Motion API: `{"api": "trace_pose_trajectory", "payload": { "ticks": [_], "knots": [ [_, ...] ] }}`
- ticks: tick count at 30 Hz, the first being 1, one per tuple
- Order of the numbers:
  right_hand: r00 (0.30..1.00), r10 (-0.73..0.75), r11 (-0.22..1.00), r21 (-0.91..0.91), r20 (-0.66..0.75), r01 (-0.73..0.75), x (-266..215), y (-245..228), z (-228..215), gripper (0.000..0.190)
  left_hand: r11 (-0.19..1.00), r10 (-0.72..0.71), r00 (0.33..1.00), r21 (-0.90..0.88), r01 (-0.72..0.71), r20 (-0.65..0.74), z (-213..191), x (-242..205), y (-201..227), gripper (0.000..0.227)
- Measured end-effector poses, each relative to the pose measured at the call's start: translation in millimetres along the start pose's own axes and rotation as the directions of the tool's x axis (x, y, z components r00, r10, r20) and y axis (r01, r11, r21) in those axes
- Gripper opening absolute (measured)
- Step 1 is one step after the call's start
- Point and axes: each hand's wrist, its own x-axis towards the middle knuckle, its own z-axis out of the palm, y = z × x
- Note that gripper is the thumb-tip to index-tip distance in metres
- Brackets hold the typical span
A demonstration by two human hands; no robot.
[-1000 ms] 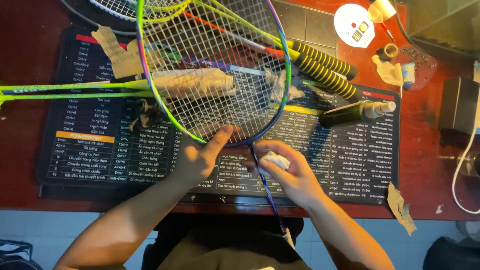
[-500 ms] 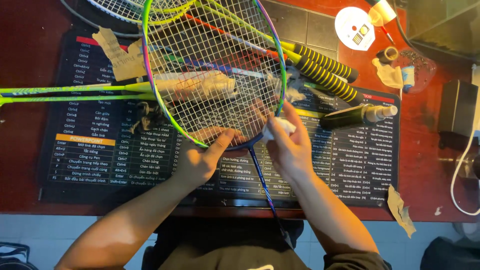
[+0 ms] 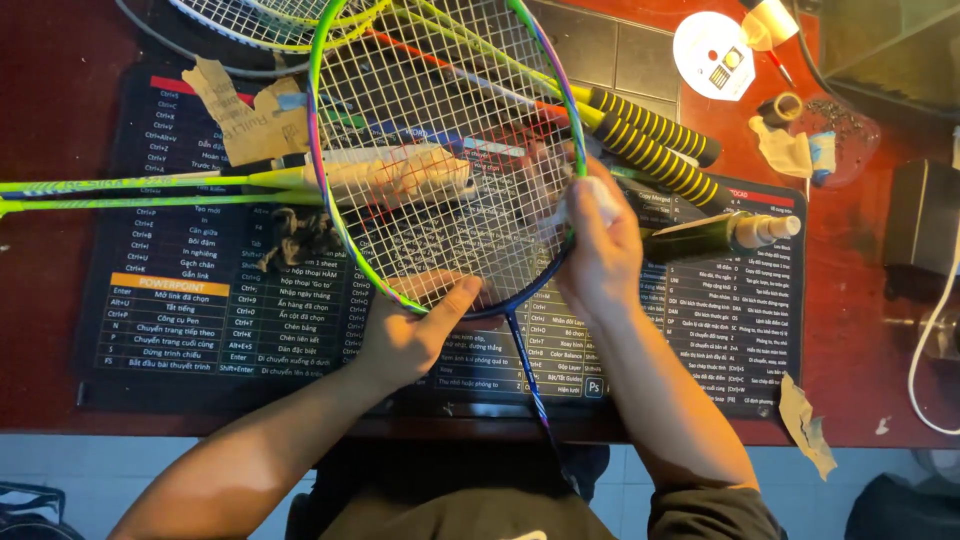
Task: Cleaning the strings and frame of a badminton racket using a cloth and liquid cleaner.
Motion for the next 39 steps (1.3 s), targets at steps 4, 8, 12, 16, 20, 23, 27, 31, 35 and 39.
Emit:
{"api": "trace_pose_trajectory", "payload": {
  "ticks": [4, 8, 12, 16, 20, 23, 27, 31, 35, 39],
  "knots": [
    [1.0, 0.009, 0.998, 0.065, -0.017, -0.008, -17.5, 23.3, -18.0, 0.023, 0.99, -0.032, 0.999, -0.136, 0.034, 0.012, 2.5, 1.9, 13.5, 0.017],
    [0.986, 0.162, 0.986, 0.032, -0.029, -0.162, -31.8, -4.2, 21.2, 0.041, 0.982, -0.065, 0.998, -0.177, 0.066, 0.013, 2.0, 0.3, 11.3, 0.015],
    [0.965, 0.26, 0.965, 0.042, -0.038, -0.258, -45.3, -11.4, 46.9, 0.035, 0.994, 0.037, 0.999, -0.105, -0.039, -0.018, 1.5, -0.3, 4.2, 0.016],
    [0.957, 0.29, 0.953, 0.094, -0.006, -0.288, -63.6, 1.4, 49.3, 0.047, 0.998, -0.002, 1.0, -0.069, 0.0, -0.016, -0.1, 0.0, 1.5, 0.018],
    [0.922, 0.382, 0.922, 0.086, -0.06, -0.376, -83.0, 20.0, 29.8, 0.046, 0.993, -0.018, 1.0, -0.12, 0.017, -0.006, -1.5, 1.0, 10.1, 0.018],
    [0.922, 0.387, 0.913, -0.141, 0.009, -0.382, -101.7, 33.9, -4.7, 0.033, 0.991, -0.004, 1.0, -0.135, 0.002, -0.013, -3.7, -0.2, 4.9, 0.018],
    [0.882, 0.434, 0.835, -0.447, 0.181, -0.319, -114.1, 12.8, 6.4, 0.035, 0.93, -0.117, 0.992, -0.356, 0.092, -0.049, -10.7, 6.3, 14.4, 0.018],
    [0.752, 0.653, 0.702, -0.44, 0.084, -0.56, -126.8, -9.6, 11.7, 0.036, 0.897, -0.148, 0.984, -0.432, 0.091, -0.101, -21.6, 8.2, 33.9, 0.019],
    [0.675, 0.676, 0.659, -0.653, 0.296, -0.373, -133.3, -28.2, 2.9, 0.033, 0.898, -0.062, 0.975, -0.438, -0.038, -0.212, -36.7, 7.8, 44.9, 0.023],
    [0.613, 0.704, 0.68, -0.589, 0.358, -0.437, -137.8, -39.6, -2.1, 0.035, 0.871, -0.053, 0.95, -0.479, -0.106, -0.307, -57.3, 1.8, 57.8, 0.024]
  ]
}}
